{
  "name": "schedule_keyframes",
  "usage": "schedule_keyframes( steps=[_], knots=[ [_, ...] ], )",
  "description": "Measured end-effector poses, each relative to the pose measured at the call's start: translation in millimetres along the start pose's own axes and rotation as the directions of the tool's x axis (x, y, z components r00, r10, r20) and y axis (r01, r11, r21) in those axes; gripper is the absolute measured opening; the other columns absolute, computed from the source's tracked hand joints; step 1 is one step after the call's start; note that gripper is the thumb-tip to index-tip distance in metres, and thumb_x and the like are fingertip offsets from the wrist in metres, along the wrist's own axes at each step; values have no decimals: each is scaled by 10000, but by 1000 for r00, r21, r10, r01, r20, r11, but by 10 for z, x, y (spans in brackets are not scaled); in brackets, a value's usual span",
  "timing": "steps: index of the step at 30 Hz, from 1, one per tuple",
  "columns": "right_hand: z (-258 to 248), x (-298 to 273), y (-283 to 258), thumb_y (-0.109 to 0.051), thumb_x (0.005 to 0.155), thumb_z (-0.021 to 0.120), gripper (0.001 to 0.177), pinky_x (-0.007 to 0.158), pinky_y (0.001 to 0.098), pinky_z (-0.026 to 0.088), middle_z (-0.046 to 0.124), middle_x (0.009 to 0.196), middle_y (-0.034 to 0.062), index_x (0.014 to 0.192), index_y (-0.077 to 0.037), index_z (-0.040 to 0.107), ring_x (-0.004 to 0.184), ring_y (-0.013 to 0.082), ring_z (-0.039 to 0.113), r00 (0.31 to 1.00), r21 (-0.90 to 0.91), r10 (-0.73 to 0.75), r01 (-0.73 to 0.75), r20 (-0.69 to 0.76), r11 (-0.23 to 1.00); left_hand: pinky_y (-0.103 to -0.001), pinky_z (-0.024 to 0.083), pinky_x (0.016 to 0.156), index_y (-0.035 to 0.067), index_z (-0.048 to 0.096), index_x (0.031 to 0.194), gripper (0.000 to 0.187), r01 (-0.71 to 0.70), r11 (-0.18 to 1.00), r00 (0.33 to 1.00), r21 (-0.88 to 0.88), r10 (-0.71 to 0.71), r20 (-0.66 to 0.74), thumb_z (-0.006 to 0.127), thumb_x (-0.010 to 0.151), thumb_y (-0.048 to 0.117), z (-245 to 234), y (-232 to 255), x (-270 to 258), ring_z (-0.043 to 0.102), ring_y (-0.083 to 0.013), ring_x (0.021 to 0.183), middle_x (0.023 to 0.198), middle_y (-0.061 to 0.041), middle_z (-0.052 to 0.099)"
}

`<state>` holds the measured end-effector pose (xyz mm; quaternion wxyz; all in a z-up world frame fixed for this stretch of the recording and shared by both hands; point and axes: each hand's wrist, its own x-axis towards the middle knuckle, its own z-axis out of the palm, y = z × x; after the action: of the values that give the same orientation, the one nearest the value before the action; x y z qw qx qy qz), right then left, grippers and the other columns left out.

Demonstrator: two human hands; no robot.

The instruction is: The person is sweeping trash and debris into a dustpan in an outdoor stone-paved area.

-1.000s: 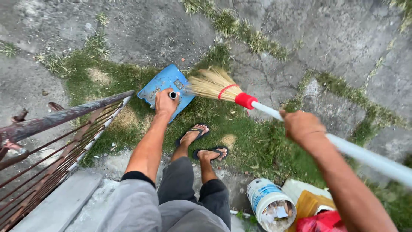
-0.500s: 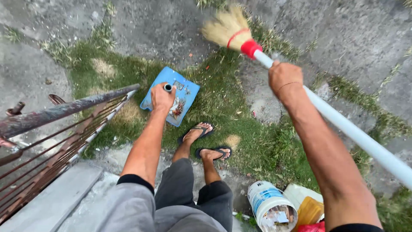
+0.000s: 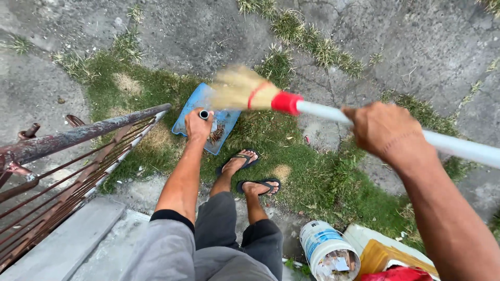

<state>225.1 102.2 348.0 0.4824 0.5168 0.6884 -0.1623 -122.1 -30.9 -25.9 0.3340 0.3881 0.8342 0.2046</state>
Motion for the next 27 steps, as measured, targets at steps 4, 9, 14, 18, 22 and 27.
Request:
schedule_keyframes(
  steps=[4, 9, 14, 18, 22, 27],
  knots=[
    [100, 722, -230, -313, 1107, 347, 368, 653, 477, 615, 745, 843, 134, 1291, -180, 637, 710, 324, 734, 971, 102, 29, -5, -237, 995, -484, 545, 746, 18, 745, 932, 298, -75, 997, 997, -23, 75, -18, 844, 800, 266, -33, -50, -47, 705, -423, 797, 851, -242, 723],
    [1026, 2079, -540, -236, 1109, 386, 346, 572, 475, 592, 739, 773, 120, 1029, -80, 685, 654, 321, 734, 818, 23, -109, 148, -564, 989, -485, 532, 696, 3, 704, 825, 319, -87, 996, 995, -21, 87, -39, 833, 818, 294, -40, -94, 61, 670, -431, 726, 776, -241, 687],
    [1655, 1313, -574, -178, 1022, 468, 213, 511, 470, 568, 699, 713, 110, 1035, -67, 650, 588, 280, 706, 761, -81, -250, 253, -598, 964, -488, 526, 688, -17, 675, 788, 376, -87, 996, 996, 15, 87, 3, 827, 834, 324, -43, -192, 31, 646, -433, 687, 755, -245, 668],
    [1491, 585, -49, -128, 935, 542, 302, 677, 480, 608, 725, 824, 130, 1223, -183, 616, 761, 328, 737, 952, 146, -200, 238, -233, 960, -507, 546, 735, 32, 748, 875, 380, -139, 990, 990, 9, 139, -14, 819, 794, 397, 52, -208, 31, 700, -434, 783, 812, -230, 719],
    [1424, -29, 319, -334, 941, 608, 417, 773, 477, 623, 722, 975, 91, 1357, -339, 591, 858, 308, 755, 999, 340, -28, 42, -46, 940, -528, 549, 735, 50, 761, 983, 414, -256, 965, 961, 64, 261, -92, 824, 784, 407, 269, -169, -246, 687, -465, 835, 881, -247, 725],
    [2691, 613, 69, -224, 1078, 431, 300, 744, 466, 625, 740, 937, 106, 1308, -187, 622, 829, 313, 751, 988, 291, 25, 21, -152, 956, -485, 578, 786, 117, 772, 963, 284, -141, 984, 979, 112, 121, 167, 776, 832, 369, 390, 506, -615, 733, -409, 847, 896, -214, 744]
  ],
)
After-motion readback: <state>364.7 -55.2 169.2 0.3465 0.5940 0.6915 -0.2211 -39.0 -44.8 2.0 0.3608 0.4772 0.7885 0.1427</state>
